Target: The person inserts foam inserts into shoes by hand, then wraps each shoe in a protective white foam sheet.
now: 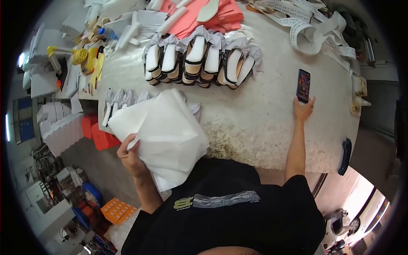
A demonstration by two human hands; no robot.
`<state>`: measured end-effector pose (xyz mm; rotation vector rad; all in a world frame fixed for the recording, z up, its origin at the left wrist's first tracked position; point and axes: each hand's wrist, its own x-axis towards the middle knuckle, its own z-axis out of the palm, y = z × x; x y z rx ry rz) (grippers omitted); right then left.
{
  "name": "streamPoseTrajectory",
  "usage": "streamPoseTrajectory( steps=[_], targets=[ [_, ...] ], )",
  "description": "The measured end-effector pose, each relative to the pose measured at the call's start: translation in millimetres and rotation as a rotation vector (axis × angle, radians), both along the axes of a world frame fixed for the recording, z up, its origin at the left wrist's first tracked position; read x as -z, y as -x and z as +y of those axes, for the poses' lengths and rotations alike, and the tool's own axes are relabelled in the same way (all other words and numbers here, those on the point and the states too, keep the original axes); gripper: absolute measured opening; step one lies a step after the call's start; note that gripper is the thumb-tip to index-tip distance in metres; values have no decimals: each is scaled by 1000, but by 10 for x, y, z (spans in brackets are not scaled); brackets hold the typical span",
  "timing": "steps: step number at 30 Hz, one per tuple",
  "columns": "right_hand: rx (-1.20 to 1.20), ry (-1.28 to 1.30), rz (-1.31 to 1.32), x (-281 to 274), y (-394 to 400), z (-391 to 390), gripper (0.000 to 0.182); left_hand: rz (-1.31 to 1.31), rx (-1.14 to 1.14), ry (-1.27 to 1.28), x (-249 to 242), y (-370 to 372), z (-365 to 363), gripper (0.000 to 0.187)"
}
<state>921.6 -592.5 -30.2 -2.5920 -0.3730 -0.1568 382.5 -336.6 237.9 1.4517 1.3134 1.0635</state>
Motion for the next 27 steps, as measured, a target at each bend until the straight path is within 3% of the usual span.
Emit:
streamPoseTrajectory(
  steps=[4,6,7,9,11,15,17,19,27],
  targets=[
    [55,86,-236,-20,6,-67,91,-181,-285,-120,-285,440,-83,28],
    [-68,-95,-331,-518,520,362,82,-7,-527,-155,-449,723,-110,40],
    [-247,-253,-267,-865,934,646,76,-7,-550,-158,-568,682,-130,40],
    [-616,-414,118,-1226,1855,1101,75,-135,-601,-222,-748,586,-87,41],
    [-870,-657,402,-1516,2681,1669,73,-183,-429,-182,-735,834,62,37],
    [-713,-761,351,-1320,3067,2675,78,-301,-504,-183,-585,1038,442,33],
    [-600,-651,183,-1170,3131,2940,82,-356,-454,-152,-517,1166,568,33],
    [-475,-522,15,-1113,3144,3120,86,-416,-398,-103,-437,1309,737,32],
    [-293,-496,-61,-1339,3108,3503,86,-411,-310,-9,-311,1926,1266,32]
  ],
)
